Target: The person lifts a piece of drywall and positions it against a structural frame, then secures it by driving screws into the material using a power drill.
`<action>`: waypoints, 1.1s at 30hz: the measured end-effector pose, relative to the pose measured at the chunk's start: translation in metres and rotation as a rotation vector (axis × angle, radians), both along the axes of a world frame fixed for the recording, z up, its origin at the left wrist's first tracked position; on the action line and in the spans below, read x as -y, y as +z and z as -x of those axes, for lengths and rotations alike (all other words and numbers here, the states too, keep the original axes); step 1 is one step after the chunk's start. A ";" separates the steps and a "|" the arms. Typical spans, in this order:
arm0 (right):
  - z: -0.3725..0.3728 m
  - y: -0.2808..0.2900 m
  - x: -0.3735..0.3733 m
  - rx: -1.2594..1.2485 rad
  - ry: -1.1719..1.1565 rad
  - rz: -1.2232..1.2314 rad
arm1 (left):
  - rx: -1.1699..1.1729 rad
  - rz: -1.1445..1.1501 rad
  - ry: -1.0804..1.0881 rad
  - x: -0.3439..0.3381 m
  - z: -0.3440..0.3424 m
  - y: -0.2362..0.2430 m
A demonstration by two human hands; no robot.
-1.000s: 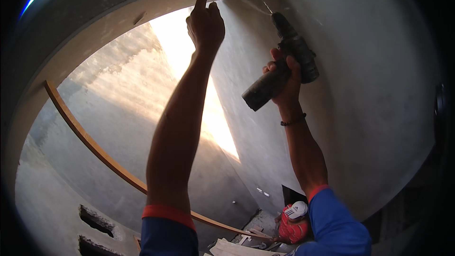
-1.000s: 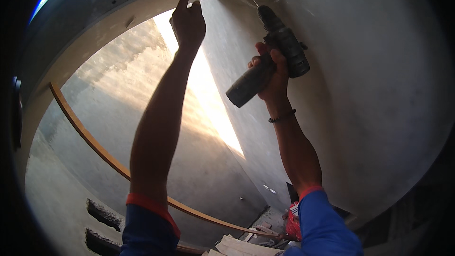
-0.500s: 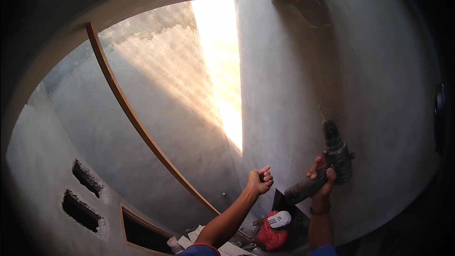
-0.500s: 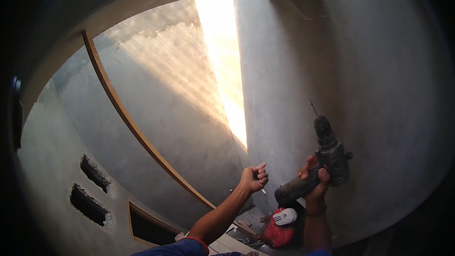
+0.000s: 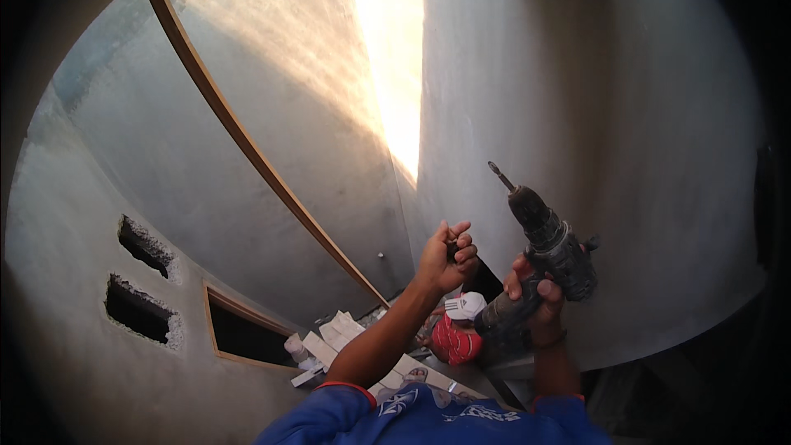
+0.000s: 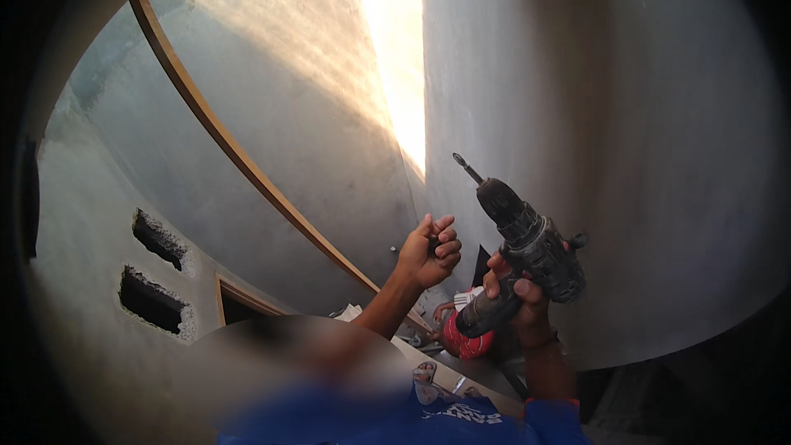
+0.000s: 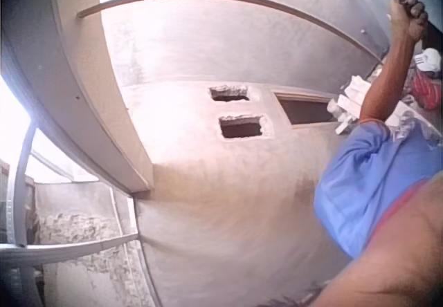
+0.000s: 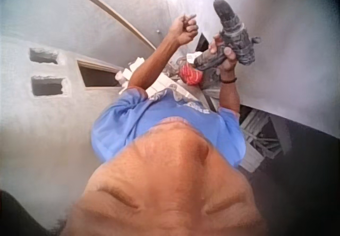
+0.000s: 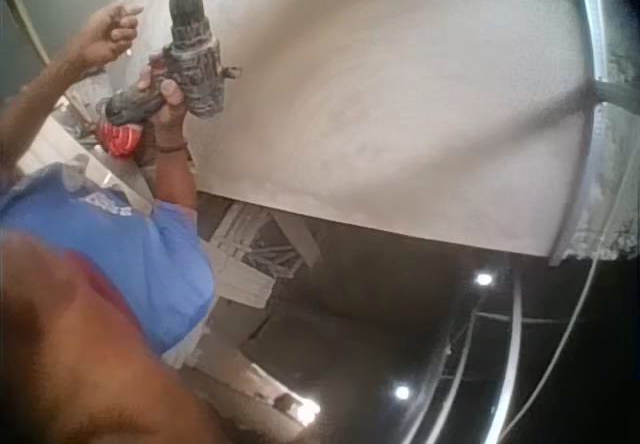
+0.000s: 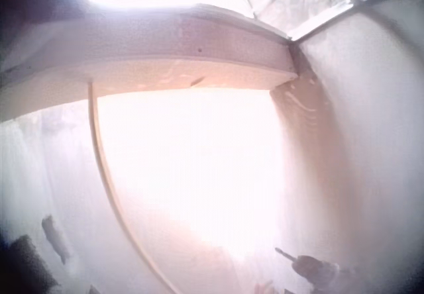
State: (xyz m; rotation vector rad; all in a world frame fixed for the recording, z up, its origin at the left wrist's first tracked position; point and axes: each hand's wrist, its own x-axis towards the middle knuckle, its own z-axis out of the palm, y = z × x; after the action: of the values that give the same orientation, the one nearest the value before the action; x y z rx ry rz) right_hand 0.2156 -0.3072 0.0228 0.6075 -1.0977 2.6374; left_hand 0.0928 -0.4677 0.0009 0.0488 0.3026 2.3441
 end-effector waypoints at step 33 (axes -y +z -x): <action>0.006 -0.021 -0.044 0.240 0.108 -0.061 | 0.007 -0.176 0.020 -0.023 0.006 0.007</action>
State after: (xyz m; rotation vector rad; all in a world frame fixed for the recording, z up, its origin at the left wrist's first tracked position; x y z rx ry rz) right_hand 0.2092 -0.2631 0.0016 0.3779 -1.2469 2.8370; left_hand 0.0871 -0.4450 0.0083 0.1229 0.0928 2.3849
